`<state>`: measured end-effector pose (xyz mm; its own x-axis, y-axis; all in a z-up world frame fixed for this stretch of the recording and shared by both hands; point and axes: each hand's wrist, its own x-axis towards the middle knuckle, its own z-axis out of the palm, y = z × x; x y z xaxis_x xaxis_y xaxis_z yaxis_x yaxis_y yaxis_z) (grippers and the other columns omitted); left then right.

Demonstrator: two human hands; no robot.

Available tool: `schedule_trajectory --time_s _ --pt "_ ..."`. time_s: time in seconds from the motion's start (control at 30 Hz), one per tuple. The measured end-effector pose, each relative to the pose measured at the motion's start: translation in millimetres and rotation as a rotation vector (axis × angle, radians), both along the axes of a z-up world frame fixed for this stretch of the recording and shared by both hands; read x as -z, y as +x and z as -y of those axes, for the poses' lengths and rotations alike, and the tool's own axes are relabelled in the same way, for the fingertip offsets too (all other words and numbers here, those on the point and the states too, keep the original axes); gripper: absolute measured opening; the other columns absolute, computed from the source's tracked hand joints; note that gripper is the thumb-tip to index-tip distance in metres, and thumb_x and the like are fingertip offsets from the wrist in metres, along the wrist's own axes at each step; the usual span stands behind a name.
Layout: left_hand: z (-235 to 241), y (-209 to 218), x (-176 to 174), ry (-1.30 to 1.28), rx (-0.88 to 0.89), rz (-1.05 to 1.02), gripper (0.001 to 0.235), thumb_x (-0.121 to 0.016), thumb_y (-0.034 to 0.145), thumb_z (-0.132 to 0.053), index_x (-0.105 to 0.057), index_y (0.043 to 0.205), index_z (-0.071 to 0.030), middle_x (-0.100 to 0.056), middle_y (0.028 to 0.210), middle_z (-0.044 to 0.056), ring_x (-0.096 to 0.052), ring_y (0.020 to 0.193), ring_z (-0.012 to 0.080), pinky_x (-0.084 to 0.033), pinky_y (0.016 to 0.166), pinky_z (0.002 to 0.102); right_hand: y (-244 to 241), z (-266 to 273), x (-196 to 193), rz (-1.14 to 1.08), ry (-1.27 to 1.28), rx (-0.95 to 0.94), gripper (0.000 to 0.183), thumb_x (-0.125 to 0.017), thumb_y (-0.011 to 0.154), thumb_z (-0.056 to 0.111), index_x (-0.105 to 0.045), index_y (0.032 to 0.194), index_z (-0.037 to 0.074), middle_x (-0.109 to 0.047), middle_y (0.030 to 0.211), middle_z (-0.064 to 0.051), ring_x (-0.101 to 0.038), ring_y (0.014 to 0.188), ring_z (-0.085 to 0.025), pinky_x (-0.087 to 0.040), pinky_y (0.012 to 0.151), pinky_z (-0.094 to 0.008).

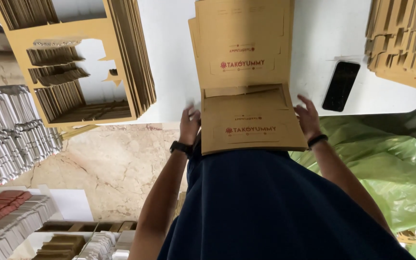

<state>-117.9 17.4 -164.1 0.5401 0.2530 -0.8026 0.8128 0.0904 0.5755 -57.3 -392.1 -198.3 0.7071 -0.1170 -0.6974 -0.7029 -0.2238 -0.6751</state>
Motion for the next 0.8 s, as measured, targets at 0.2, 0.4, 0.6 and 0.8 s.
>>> schedule_trajectory --time_s 0.2,0.4,0.6,0.8 --pt "31 43 -81 -0.600 -0.186 -0.271 0.094 -0.073 0.086 -0.065 -0.043 0.156 -0.009 -0.057 0.145 0.027 -0.063 0.122 0.0433 -0.056 0.095 0.054 22 -34 -69 -0.521 0.420 0.188 0.070 -0.068 0.098 0.053 -0.051 0.150 0.009 -0.061 0.138 -0.024 -0.064 0.120 -0.040 -0.051 0.100 -0.055" --pt "21 76 -69 -0.480 -0.092 0.052 0.072 -0.085 0.088 -0.031 -0.053 0.144 -0.001 -0.068 0.119 0.025 -0.069 0.106 0.0362 -0.059 0.085 0.058 77 -67 -103 -0.340 0.247 -0.045 0.058 -0.075 0.094 0.031 -0.056 0.144 0.008 -0.067 0.124 -0.018 -0.068 0.107 -0.033 -0.057 0.089 -0.053" --pt "20 103 -133 -0.395 0.051 0.368 0.057 -0.075 0.096 -0.025 -0.053 0.146 -0.010 -0.061 0.120 0.010 -0.056 0.114 0.0247 -0.051 0.100 0.049 101 -78 -142 -0.077 0.275 -0.077 0.065 -0.077 0.096 0.032 -0.050 0.151 0.011 -0.059 0.131 -0.014 -0.058 0.119 -0.033 -0.048 0.100 -0.054" --pt "33 82 -33 -0.390 -0.049 0.119 0.073 -0.076 0.096 -0.034 -0.044 0.153 -0.004 -0.054 0.141 0.029 -0.051 0.135 0.0463 -0.044 0.108 0.061 75 -61 -22 -0.240 0.194 -0.020 0.058 -0.079 0.098 0.032 -0.055 0.144 0.007 -0.064 0.128 -0.015 -0.064 0.115 -0.031 -0.054 0.096 -0.051"
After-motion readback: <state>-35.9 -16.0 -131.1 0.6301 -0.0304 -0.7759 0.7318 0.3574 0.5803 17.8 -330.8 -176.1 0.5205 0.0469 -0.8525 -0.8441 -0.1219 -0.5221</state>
